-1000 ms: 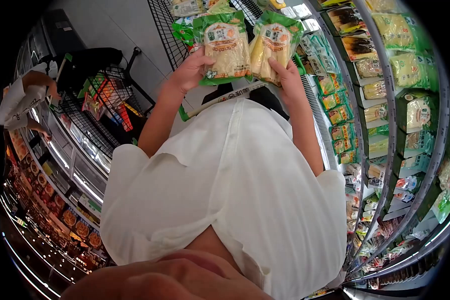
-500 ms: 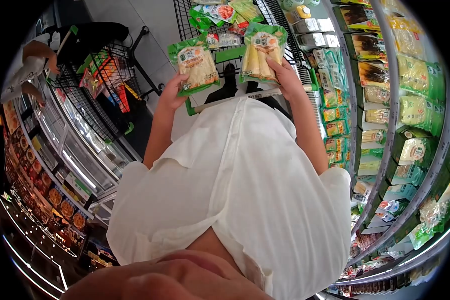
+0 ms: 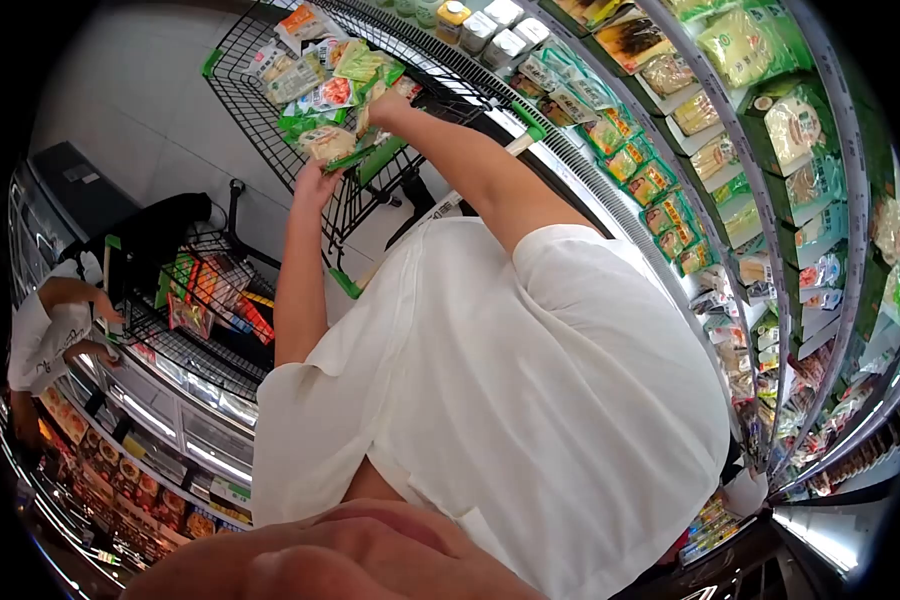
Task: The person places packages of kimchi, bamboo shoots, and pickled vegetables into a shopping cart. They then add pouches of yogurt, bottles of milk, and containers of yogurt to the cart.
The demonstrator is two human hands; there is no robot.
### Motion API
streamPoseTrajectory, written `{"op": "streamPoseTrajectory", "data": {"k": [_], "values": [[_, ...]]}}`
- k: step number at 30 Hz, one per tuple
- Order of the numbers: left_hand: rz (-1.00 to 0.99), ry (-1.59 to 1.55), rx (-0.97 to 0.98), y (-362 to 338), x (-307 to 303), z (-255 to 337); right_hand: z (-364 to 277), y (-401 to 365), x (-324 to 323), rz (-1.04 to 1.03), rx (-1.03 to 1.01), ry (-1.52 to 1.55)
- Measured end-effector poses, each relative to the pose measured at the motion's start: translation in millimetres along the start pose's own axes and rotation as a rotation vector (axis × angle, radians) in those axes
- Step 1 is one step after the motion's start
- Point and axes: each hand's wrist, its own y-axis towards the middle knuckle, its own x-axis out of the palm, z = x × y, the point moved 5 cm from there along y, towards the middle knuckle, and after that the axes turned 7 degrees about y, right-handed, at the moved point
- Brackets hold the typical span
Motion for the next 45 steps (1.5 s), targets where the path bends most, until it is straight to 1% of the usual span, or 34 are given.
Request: {"op": "streamPoseTrajectory", "data": {"k": [1, 2, 3, 4, 5, 6, 7, 8, 9, 11, 12, 13, 14, 15, 16, 17, 18, 20, 21, 23, 27, 30, 32, 36, 45], "values": [[-0.019, -0.001, 0.031, 10, 0, 2, 10, -18, -16, 0.314, 0.320, 0.560], [0.019, 0.015, 0.047, 16, -3, 4, 13, -33, -26, 0.294, 0.299, 0.499], [-0.001, 0.039, 0.048, 20, -3, 5, 12, -46, -37, 0.268, 0.273, 0.436], [0.115, 0.056, -0.013, 21, -12, 2, 17, -58, -44, 0.225, 0.268, 0.441], [0.235, 0.073, -0.073, 21, -21, -4, 25, -74, -51, 0.241, 0.278, 0.457], [0.224, 0.093, -0.069, 21, -23, -10, 24, -93, -61, 0.236, 0.149, 0.405], [0.186, 0.193, -0.017, 19, -24, -15, 25, -116, -69, 0.230, 0.022, 0.349], [0.147, 0.290, 0.036, 15, -23, -16, 28, -143, -80, 0.356, -0.121, 0.287], [0.139, 0.306, 0.037, 1, -15, -18, 33, -176, -89, 0.479, -0.263, 0.219], [0.021, 0.604, 0.174, -44, 21, -15, 50, -237, -106, 0.617, -0.395, 0.137], [0.002, 0.652, 0.226, -65, 37, -15, 61, -263, -107, 0.695, -0.400, 0.097], [-0.008, 0.669, 0.224, -73, 44, -23, 74, -285, -107, 0.772, -0.401, 0.057], [-0.062, 0.768, 0.345, -79, 55, -24, 93, -295, -96, 0.687, -0.311, 0.055], [-0.118, 0.863, 0.466, -89, 66, -29, 104, -304, -89, 0.696, -0.296, 0.063], [-0.115, 0.935, 0.488, -114, 86, -27, 110, -312, -81, 0.688, -0.293, -0.063], [-0.126, 0.949, 0.488, -123, 97, -35, 114, -315, -72, 0.677, -0.290, -0.191], [-0.153, 1.047, 0.604, -129, 107, -43, 116, -310, -67, 0.612, -0.258, -0.155], [-0.201, 1.203, 0.815, -134, 117, -49, 115, -302, -61, 0.649, -0.233, -0.145], [-0.205, 1.213, 0.815, -133, 116, -49, 113, -301, -61, 0.681, -0.214, -0.139], [-0.140, 1.301, 0.908, -133, 115, -45, 113, -299, -63, 0.661, -0.222, -0.127], [-0.156, 1.320, 0.905, -133, 113, -42, 112, -296, -64, 0.666, -0.244, -0.166], [-0.167, 1.335, 0.940, -134, 112, -43, 111, -293, -63, 0.688, -0.256, -0.173], [-0.108, 1.484, 1.001, -134, 116, -44, 112, -288, -62, 0.651, -0.233, -0.183], [-0.061, 1.510, 1.025, -133, 118, -48, 115, -281, -60, 0.697, -0.244, -0.215], [0.010, 1.510, 1.056, -122, 117, -44, 111, -269, -63, 0.595, -0.179, -0.245]]}}
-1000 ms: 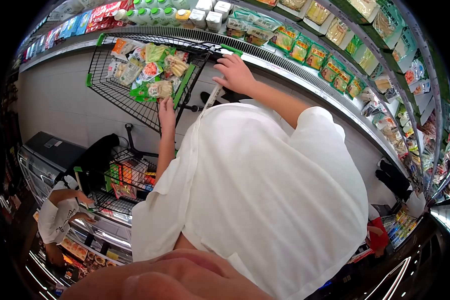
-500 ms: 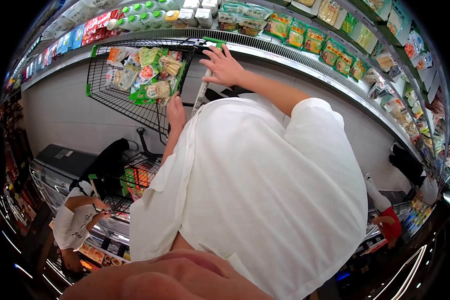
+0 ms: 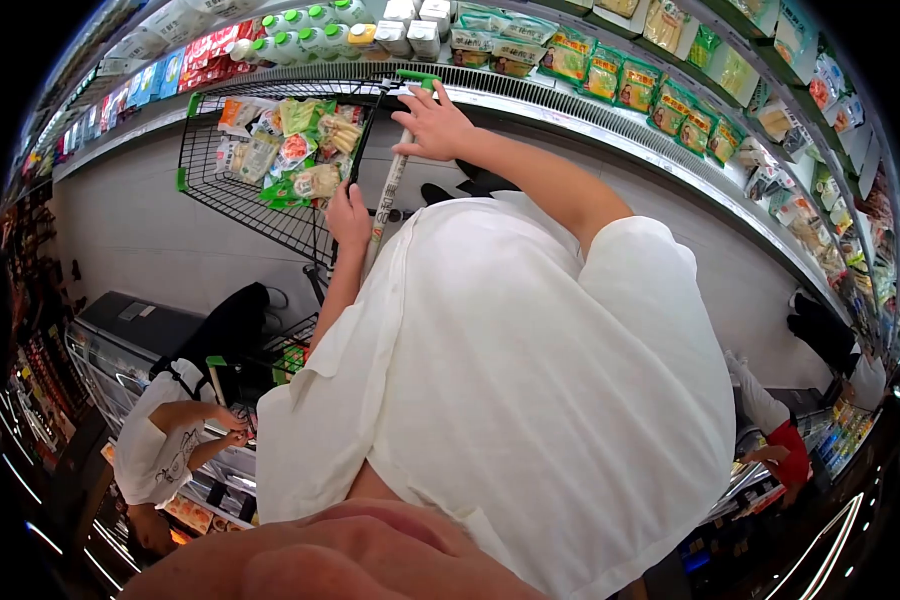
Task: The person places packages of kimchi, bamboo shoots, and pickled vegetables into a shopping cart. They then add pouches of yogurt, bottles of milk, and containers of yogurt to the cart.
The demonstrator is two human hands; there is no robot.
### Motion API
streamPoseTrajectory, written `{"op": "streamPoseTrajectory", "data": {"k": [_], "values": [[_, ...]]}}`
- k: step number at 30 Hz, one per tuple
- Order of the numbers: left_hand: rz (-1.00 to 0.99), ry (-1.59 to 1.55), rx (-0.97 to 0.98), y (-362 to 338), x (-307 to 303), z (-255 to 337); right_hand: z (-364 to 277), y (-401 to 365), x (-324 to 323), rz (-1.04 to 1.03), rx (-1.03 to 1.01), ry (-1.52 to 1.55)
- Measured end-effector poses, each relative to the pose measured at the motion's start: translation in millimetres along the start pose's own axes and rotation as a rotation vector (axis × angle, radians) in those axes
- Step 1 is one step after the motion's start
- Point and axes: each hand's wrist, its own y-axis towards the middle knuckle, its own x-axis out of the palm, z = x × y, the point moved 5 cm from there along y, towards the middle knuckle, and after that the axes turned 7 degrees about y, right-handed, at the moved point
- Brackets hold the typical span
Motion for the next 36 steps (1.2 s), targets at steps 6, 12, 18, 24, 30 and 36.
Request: {"op": "streamPoseTrajectory", "data": {"k": [6, 12, 18, 24, 30, 36], "values": [[0.040, -0.018, 0.010, 1, 2, 1, 7, 4, 11, -0.058, 0.041, 0.002], [0.086, -0.024, -0.003, 1, 3, -1, 8, 10, 16, -0.121, 0.051, -0.002], [0.077, -0.074, 0.004, -1, 9, -2, 12, 11, 26, -0.152, 0.057, 0.014], [0.101, 0.010, -0.027, -2, 21, -18, 11, 10, 36, -0.111, 0.039, 0.025], [0.096, -0.020, -0.087, -3, 33, -34, 9, 10, 50, -0.059, 0.007, 0.048], [0.216, -0.388, -0.128, -7, 36, -37, 5, 9, 63, 0.014, -0.073, 0.103]]}}
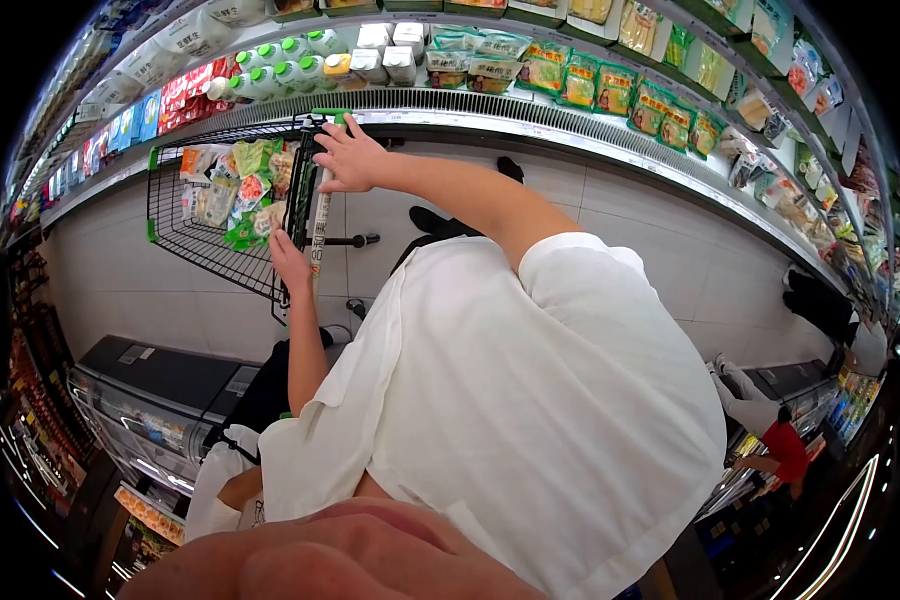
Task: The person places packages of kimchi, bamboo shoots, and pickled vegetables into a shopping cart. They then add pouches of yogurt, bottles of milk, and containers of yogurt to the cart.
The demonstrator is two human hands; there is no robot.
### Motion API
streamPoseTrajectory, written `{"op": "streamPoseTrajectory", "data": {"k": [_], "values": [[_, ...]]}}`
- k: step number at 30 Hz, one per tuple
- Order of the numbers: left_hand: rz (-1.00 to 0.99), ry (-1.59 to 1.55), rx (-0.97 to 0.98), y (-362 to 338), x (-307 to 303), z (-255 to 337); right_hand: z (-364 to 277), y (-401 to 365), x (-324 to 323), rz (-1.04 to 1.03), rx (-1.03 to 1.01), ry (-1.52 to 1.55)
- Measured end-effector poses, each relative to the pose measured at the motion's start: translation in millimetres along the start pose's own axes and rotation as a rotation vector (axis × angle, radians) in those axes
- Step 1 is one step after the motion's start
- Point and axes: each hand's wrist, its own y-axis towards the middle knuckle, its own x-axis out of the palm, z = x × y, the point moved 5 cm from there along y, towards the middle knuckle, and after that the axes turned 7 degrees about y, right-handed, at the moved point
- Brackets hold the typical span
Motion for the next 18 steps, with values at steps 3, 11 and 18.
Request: {"op": "streamPoseTrajectory", "data": {"k": [3, 11, 18], "values": [[0.103, 0.042, 0.090, -19, 3, 50, -2, -18, 7, 0.025, -0.089, -0.032], [0.001, -0.062, 0.579, -59, 149, 210, 62, -105, 92, -0.254, -0.027, 0.648], [-0.285, -0.183, 0.329, -8, 396, 200, 354, -299, 113, 0.060, 0.753, 0.637]]}}
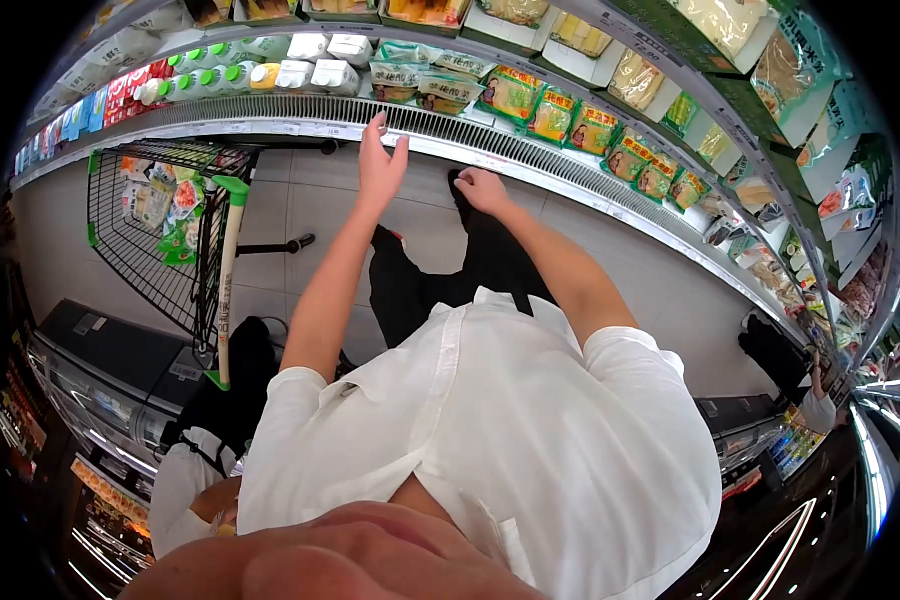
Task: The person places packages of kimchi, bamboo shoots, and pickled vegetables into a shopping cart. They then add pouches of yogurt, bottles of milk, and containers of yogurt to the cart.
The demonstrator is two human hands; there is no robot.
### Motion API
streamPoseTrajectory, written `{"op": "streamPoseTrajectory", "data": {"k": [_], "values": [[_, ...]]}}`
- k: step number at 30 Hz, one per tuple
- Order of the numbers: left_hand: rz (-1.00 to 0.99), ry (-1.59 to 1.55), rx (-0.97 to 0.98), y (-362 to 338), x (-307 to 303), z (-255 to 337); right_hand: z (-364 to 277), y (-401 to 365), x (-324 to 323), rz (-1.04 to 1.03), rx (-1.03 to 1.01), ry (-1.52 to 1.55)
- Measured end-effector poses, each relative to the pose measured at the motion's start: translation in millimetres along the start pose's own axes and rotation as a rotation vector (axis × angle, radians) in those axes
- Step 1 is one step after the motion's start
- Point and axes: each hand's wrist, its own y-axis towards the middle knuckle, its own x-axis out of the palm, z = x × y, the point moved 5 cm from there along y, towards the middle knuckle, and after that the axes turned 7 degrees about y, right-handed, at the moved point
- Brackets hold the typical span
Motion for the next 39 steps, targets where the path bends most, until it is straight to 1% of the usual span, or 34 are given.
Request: {"op": "streamPoseTrajectory", "data": {"k": [1, 2, 3, 4, 5, 6, 7, 8, 9, 10, 11, 12, 14, 15, 16, 18, 19, 20, 22, 23, 25, 26, 27, 28, 29, 30, 32, 33, 34, 35, 36, 37, 38, 39], "values": [[0.004, 0.077, 0.041, 24, 23, -18, 15, 13, -38, 0.012, 0.107, -0.140], [-0.001, 0.160, 0.078, 41, 43, -27, 61, 28, -66, 0.090, 0.200, -0.124], [0.016, 0.152, 0.057, 57, 61, -35, 80, 39, -99, 0.109, 0.279, -0.135], [0.002, 0.202, 0.064, 73, 77, -37, 121, 56, -123, 0.217, 0.227, -0.146], [-0.021, 0.251, 0.070, 86, 90, -38, 120, 59, -149, 0.190, 0.411, -0.082], [-0.008, 0.245, 0.060, 96, 97, -35, 193, 93, -164, 0.246, 0.299, -0.087], [-0.111, 0.305, -0.009, 105, 109, -36, 199, 105, -180, 0.253, 0.364, -0.014], [-0.225, 0.363, -0.084, 118, 123, -49, 197, 123, -192, 0.255, 0.440, 0.059], [-0.244, 0.373, -0.099, 127, 136, -61, 182, 134, -198, 0.242, 0.440, 0.053], [-0.240, 0.374, -0.108, 135, 142, -70, 163, 140, -196, 0.293, 0.484, 0.269], [-0.363, 0.473, -0.102, 138, 154, -85, 150, 145, -193, 0.345, 0.530, 0.486], [-0.488, 0.572, -0.096, 137, 162, -94, 141, 154, -191, 0.336, 0.534, 0.483], [-0.473, 0.617, -0.137, 131, 161, -88, 130, 174, -185, 0.359, 0.543, 0.694], [-0.367, 0.625, -0.143, 126, 156, -86, 129, 182, -182, 0.422, 0.502, 0.760], [-0.264, 0.636, -0.156, 129, 151, -83, 129, 193, -183, 0.414, 0.504, 0.761], [-0.219, 0.620, -0.123, 133, 148, -84, 135, 209, -186, 0.433, 0.566, 0.837], [-0.175, 0.602, -0.089, 134, 148, -88, 152, 225, -186, 0.443, 0.628, 0.896], [-0.171, 0.601, -0.102, 136, 149, -94, 169, 234, -186, 0.433, 0.631, 0.887], [-0.321, 0.565, -0.109, 144, 156, -108, 163, 245, -186, 0.450, 0.554, 0.894], [-0.312, 0.563, -0.121, 145, 157, -111, 162, 247, -186, 0.438, 0.552, 0.885], [-0.355, 0.476, -0.062, 143, 161, -113, 134, 235, -190, 0.416, 0.542, 0.514], [-0.353, 0.478, -0.071, 139, 159, -116, 126, 233, -188, 0.407, 0.544, 0.511], [-0.358, 0.352, -0.096, 135, 156, -115, 124, 232, -187, 0.388, 0.560, 0.446], [-0.363, 0.225, -0.118, 131, 156, -117, 137, 236, -188, 0.370, 0.576, 0.382], [-0.362, 0.224, -0.120, 124, 154, -119, 144, 242, -190, 0.366, 0.532, 0.226], [-0.340, 0.226, -0.141, 114, 156, -121, 138, 235, -187, 0.364, 0.530, 0.227], [-0.294, 0.226, -0.177, 94, 154, -117, 118, 204, -182, 0.413, 0.464, 0.389], [-0.182, 0.230, -0.150, 82, 143, -99, 114, 192, -185, 0.415, 0.460, 0.391], [-0.181, 0.230, -0.146, 76, 142, -94, 108, 181, -183, 0.288, 0.395, 0.280], [-0.048, 0.151, -0.112, 67, 134, -85, 103, 164, -181, 0.160, 0.334, 0.167], [0.087, 0.070, -0.075, 60, 123, -76, 94, 147, -175, 0.164, 0.333, 0.168], [0.086, -0.101, -0.191, 51, 109, -58, 81, 130, -163, 0.179, 0.293, 0.273], [0.088, -0.098, -0.190, 41, 94, -40, 69, 111, -153, 0.191, 0.255, 0.378], [0.052, -0.134, -0.303, 30, 79, -30, 69, 94, -147, 0.222, 0.305, 0.430]]}}
